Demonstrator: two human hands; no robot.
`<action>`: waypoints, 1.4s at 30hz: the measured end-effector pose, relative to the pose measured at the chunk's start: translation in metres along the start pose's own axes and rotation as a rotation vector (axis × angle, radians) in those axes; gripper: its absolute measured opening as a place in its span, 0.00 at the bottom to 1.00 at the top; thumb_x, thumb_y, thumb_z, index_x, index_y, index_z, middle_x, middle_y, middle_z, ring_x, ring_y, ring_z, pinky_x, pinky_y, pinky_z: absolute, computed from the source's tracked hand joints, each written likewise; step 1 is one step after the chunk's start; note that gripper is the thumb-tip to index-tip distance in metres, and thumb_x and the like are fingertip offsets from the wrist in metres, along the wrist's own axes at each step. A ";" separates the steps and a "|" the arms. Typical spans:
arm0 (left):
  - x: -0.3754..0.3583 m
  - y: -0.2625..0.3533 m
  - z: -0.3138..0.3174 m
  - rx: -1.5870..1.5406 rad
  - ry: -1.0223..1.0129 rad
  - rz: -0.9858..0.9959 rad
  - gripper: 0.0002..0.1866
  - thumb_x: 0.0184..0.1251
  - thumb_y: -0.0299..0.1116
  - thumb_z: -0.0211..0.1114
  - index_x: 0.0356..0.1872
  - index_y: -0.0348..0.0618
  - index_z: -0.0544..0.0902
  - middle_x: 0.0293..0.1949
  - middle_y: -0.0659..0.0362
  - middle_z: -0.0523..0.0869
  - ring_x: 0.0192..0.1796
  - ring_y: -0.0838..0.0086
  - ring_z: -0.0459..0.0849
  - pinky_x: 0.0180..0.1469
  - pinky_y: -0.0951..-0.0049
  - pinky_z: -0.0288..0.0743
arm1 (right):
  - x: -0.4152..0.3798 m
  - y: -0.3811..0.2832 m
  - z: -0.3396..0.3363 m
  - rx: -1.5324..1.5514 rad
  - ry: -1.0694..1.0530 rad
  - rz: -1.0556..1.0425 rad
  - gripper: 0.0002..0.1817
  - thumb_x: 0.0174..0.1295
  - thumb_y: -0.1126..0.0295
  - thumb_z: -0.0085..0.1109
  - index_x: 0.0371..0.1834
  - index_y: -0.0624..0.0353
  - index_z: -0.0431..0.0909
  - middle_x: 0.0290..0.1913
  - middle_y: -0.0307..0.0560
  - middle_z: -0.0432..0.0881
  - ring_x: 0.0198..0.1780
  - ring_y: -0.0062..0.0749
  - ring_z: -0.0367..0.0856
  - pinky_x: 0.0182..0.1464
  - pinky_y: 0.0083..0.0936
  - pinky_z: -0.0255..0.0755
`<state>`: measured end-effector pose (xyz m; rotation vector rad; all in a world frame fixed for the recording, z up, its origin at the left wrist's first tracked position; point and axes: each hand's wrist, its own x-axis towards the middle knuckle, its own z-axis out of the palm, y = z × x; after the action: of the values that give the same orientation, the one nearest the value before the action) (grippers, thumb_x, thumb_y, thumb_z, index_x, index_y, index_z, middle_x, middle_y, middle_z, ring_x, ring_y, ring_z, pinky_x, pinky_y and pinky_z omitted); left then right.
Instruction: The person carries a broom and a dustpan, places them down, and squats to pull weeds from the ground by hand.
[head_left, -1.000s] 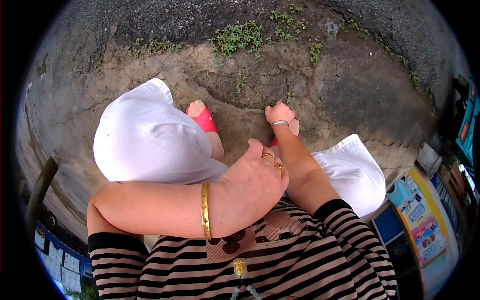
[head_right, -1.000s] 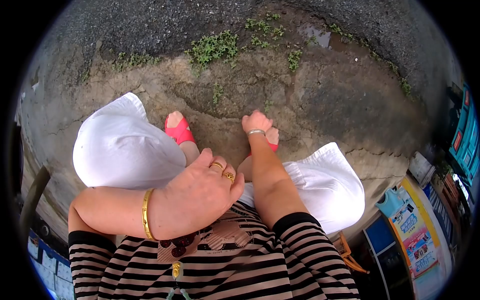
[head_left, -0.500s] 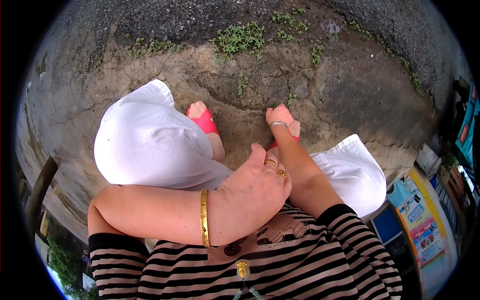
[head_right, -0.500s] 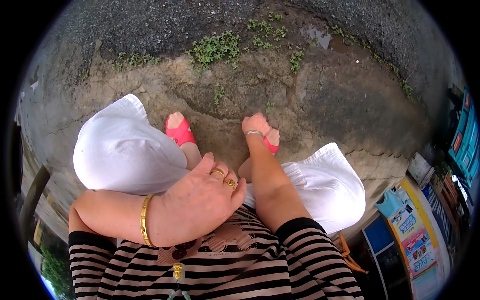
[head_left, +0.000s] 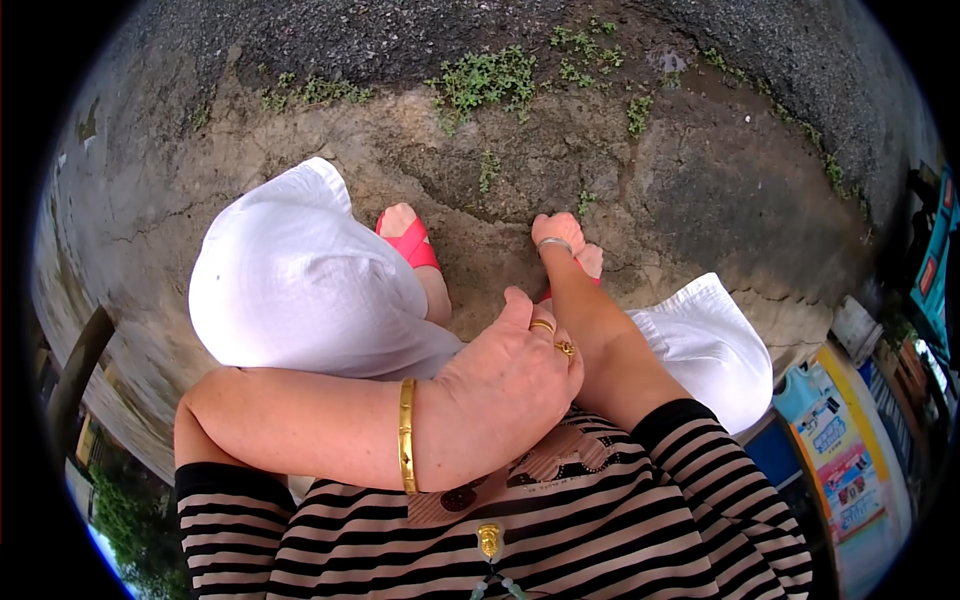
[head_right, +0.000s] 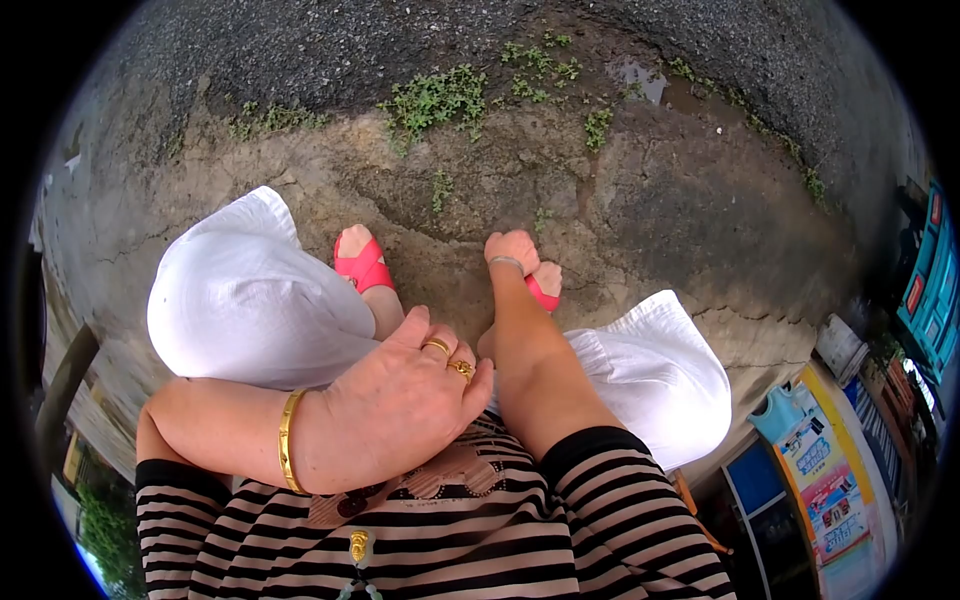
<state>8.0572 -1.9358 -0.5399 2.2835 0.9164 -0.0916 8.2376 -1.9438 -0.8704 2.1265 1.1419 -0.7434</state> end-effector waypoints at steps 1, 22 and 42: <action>0.000 -0.001 0.000 -0.005 0.002 0.002 0.15 0.57 0.32 0.55 0.44 0.38 0.80 0.33 0.56 0.82 0.39 0.66 0.79 0.52 0.62 0.65 | 0.001 -0.002 0.001 -0.021 -0.004 -0.003 0.19 0.55 0.56 0.55 0.43 0.57 0.83 0.48 0.52 0.83 0.51 0.45 0.81 0.51 0.37 0.74; -0.006 -0.005 -0.006 -0.001 -0.003 -0.014 0.18 0.57 0.33 0.54 0.47 0.37 0.79 0.34 0.54 0.82 0.42 0.64 0.79 0.57 0.58 0.64 | 0.004 -0.006 -0.005 0.000 -0.090 0.079 0.23 0.58 0.52 0.48 0.44 0.57 0.83 0.49 0.51 0.82 0.52 0.42 0.81 0.52 0.33 0.74; -0.002 -0.004 -0.010 -0.050 -0.040 0.005 0.19 0.56 0.33 0.55 0.48 0.36 0.79 0.37 0.52 0.82 0.45 0.62 0.79 0.57 0.57 0.66 | 0.059 0.055 -0.030 0.176 -0.132 -0.231 0.23 0.54 0.52 0.47 0.41 0.59 0.81 0.48 0.59 0.80 0.53 0.52 0.76 0.56 0.39 0.68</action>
<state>8.0515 -1.9290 -0.5337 2.2295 0.8830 -0.1103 8.3183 -1.9155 -0.8791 2.0705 1.3052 -1.1100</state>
